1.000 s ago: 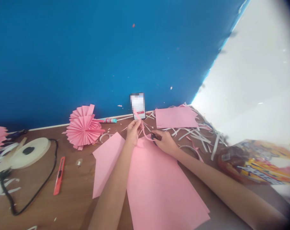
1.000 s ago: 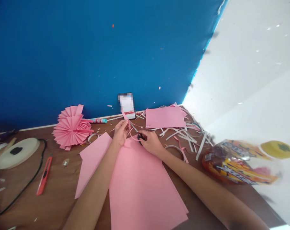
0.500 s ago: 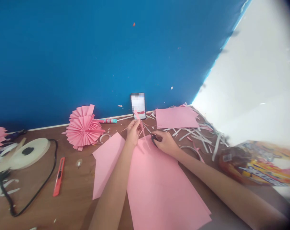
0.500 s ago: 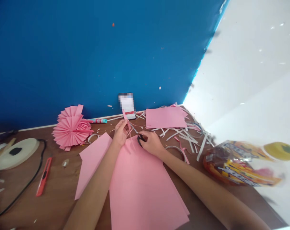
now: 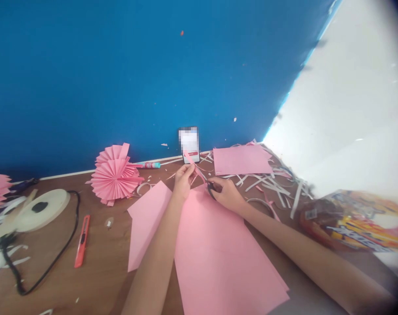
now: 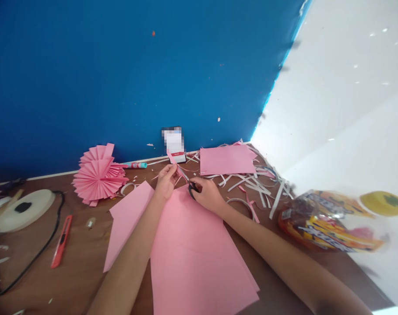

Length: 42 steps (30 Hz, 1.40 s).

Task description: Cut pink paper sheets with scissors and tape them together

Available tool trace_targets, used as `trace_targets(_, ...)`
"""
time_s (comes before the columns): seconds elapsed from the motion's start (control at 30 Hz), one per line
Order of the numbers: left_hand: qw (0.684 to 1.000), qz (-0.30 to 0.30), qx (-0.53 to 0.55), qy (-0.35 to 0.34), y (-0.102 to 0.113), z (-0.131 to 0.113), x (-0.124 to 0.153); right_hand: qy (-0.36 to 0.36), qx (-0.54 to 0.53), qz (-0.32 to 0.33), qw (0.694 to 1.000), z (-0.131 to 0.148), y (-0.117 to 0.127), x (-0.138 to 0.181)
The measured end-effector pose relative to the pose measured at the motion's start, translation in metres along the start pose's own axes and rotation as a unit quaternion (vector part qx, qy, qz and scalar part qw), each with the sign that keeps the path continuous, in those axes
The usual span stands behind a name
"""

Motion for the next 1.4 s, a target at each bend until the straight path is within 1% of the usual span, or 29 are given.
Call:
trace_targets(0.3,1.000,-0.001,0.005,-0.005,0.0010,0.0005,-0.0009,0.005,0.017,-0.004,1.000,-0.0016,0.0004,-0.0009)
trace_targets(0.43,1.000,-0.015,0.007,0.003,0.0002,0.0004,-0.0014,0.005,0.018,-0.009,1.000,-0.0026,-0.0002,-0.0011)
trace_targets(0.53,1.000,-0.024,0.014,-0.005,0.0001,0.0001,-0.0019,0.002,0.017,-0.008,1.000,-0.0041,-0.0009,-0.0007)
trace_targets(0.87,1.000,-0.022,0.019,-0.003,0.0010,-0.0005,-0.0021,-0.006,-0.003,-0.008,1.000,0.0000,-0.0008,-0.0005)
trace_targets(1.23,0.999,-0.023,0.025,-0.005,0.0026,0.0004,-0.0030,-0.002,0.014,0.008,1.000,-0.0010,-0.0009,-0.0005)
trace_targets(1.4,0.999,-0.029,0.026,0.000,0.0032,0.0004,-0.0032,-0.003,0.014,0.000,1.000,-0.0010,-0.0012,-0.0004)
Point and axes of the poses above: each hand's wrist, its own x-axis away from the middle knuckle, its own y-axis out of the back of the hand, z = x × y, the point moved 2 cm from there along -x, towards the middle knuckle, and after that the axes turned 5 degrees about -y, right-handed, at the moved point
